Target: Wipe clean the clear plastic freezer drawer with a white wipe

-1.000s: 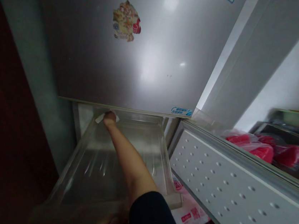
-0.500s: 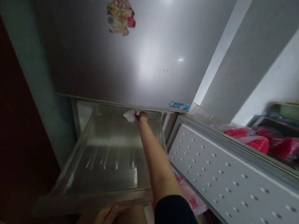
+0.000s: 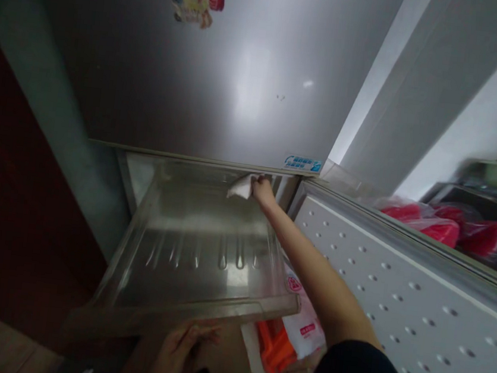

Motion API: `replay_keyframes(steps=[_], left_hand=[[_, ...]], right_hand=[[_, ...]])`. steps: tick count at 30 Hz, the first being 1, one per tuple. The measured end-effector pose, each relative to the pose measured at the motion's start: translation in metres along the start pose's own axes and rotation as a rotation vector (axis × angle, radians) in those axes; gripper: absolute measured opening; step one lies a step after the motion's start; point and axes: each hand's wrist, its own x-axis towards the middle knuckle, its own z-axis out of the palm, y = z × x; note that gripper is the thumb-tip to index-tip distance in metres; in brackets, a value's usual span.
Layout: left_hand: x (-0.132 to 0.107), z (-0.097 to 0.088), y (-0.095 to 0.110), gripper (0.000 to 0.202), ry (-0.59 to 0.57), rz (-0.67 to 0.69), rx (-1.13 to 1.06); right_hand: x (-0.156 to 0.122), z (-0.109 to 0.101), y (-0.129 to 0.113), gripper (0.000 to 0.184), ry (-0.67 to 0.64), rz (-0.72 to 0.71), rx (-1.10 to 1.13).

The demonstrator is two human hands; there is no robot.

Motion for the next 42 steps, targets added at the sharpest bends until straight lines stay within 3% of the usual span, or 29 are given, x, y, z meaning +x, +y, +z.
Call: replay_keyframes(steps=[4, 7, 8, 12, 15, 23, 27, 30, 34, 37, 42], left_hand=[[-0.006, -0.005, 0.035, 0.046, -0.009, -0.032, 0.037], [-0.007, -0.008, 0.044, 0.038, -0.055, -0.078, 0.037], [-0.006, -0.008, 0.041, 0.037, -0.066, -0.09, 0.007], [-0.006, -0.003, 0.01, 0.046, -0.049, -0.093, -0.174], [-0.008, -0.003, -0.003, 0.048, -0.049, -0.129, -0.159], [-0.012, -0.009, 0.015, 0.035, -0.099, -0.206, -0.266], [-0.011, -0.011, 0.017, 0.031, -0.109, -0.27, -0.262], [-0.009, -0.016, 0.024, 0.027, -0.159, -0.245, -0.223], [-0.005, -0.021, 0.035, 0.026, -0.198, -0.191, -0.16], [-0.005, -0.02, 0.033, 0.025, -0.179, -0.204, -0.178], [-0.009, -0.015, 0.021, 0.023, -0.141, -0.236, -0.417]], right_hand=[[-0.069, -0.037, -0.021, 0.019, -0.355, -0.096, -0.224], [-0.121, -0.057, -0.036, 0.015, -0.611, -0.117, -0.34], [-0.135, -0.061, -0.039, 0.013, -0.707, -0.127, -0.378], [-0.174, -0.06, -0.04, 0.033, -1.113, -0.186, -0.534], [-0.184, -0.053, -0.03, 0.034, -1.258, -0.132, -0.464], [-0.179, -0.033, -0.006, 0.031, -1.309, 0.091, -0.305], [-0.181, -0.015, -0.002, 0.036, -1.274, 0.133, -0.262], [-0.187, -0.001, 0.001, 0.035, -1.22, 0.155, -0.221], [-0.193, 0.024, -0.005, 0.036, -1.222, 0.236, -0.168], [-0.196, 0.05, -0.015, 0.037, -1.239, 0.22, -0.214], [-0.201, 0.088, -0.033, 0.041, -1.254, 0.177, -0.33]])
